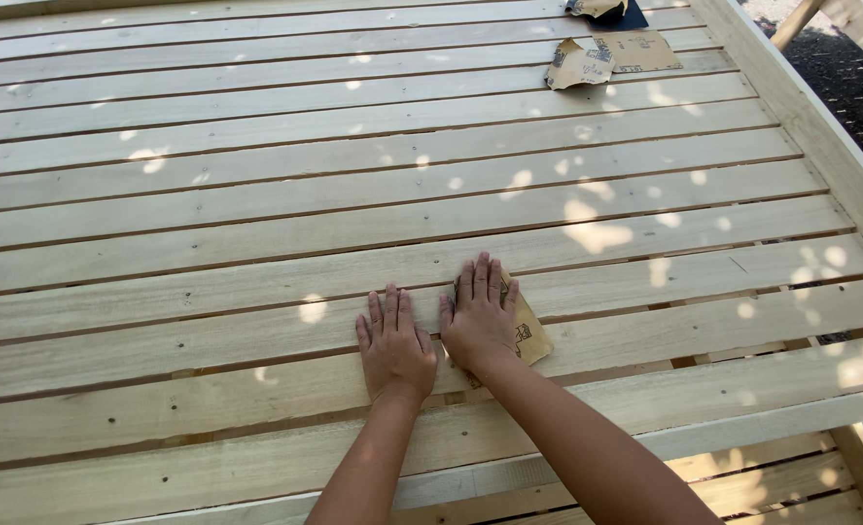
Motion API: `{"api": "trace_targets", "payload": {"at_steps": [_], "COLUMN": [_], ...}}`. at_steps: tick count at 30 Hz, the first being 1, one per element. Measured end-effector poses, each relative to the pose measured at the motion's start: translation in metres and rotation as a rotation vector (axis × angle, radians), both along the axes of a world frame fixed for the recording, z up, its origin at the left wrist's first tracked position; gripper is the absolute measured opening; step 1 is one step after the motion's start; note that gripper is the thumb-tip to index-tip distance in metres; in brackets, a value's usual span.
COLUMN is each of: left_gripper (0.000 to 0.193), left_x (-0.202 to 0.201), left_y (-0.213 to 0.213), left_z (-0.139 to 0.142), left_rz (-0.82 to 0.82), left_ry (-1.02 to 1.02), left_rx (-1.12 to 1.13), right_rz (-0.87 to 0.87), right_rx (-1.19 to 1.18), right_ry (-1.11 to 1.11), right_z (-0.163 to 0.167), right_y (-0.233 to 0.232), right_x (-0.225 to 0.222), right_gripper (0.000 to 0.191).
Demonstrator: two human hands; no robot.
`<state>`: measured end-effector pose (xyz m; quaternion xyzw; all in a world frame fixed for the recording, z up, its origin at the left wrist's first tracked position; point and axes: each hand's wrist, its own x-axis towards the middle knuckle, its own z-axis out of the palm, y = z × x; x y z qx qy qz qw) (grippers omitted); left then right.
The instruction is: The person sands the slatted wooden surface and frame of a furniture panel by hand, rubbing sandpaper back and forth across the planks and edges, working progressively along the surface and over the side rails.
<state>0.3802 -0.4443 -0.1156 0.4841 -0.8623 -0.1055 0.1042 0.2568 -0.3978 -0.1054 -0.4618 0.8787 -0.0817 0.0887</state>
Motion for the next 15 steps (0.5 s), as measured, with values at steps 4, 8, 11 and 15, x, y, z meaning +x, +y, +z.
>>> {"api": "trace_targets", "payload": {"at_steps": [4, 8, 11, 15], "left_gripper": [0.062, 0.063, 0.066, 0.064], "left_x": [0.003, 0.001, -0.001, -0.001], "left_y": [0.0, 0.003, 0.002, 0.001], "left_z": [-0.002, -0.001, 0.002, 0.006], "left_rz": [-0.01, -0.011, -0.008, -0.002], "left_ry": [0.035, 0.017, -0.018, -0.037], "left_rx": [0.011, 0.003, -0.045, 0.062], "right_rz": [0.073, 0.298, 0.32, 0.071], "right_rx": [-0.061, -0.13, -0.121, 0.025], "right_ry": [0.074, 0.198, 0.208, 0.003], "right_z": [-0.012, -0.024, -0.019, -0.008], "right_y": [0.016, 0.08, 0.068, -0.003], "right_x": [0.006, 0.032, 0.024, -0.006], "right_gripper": [0.076, 0.074, 0.075, 0.078]}}
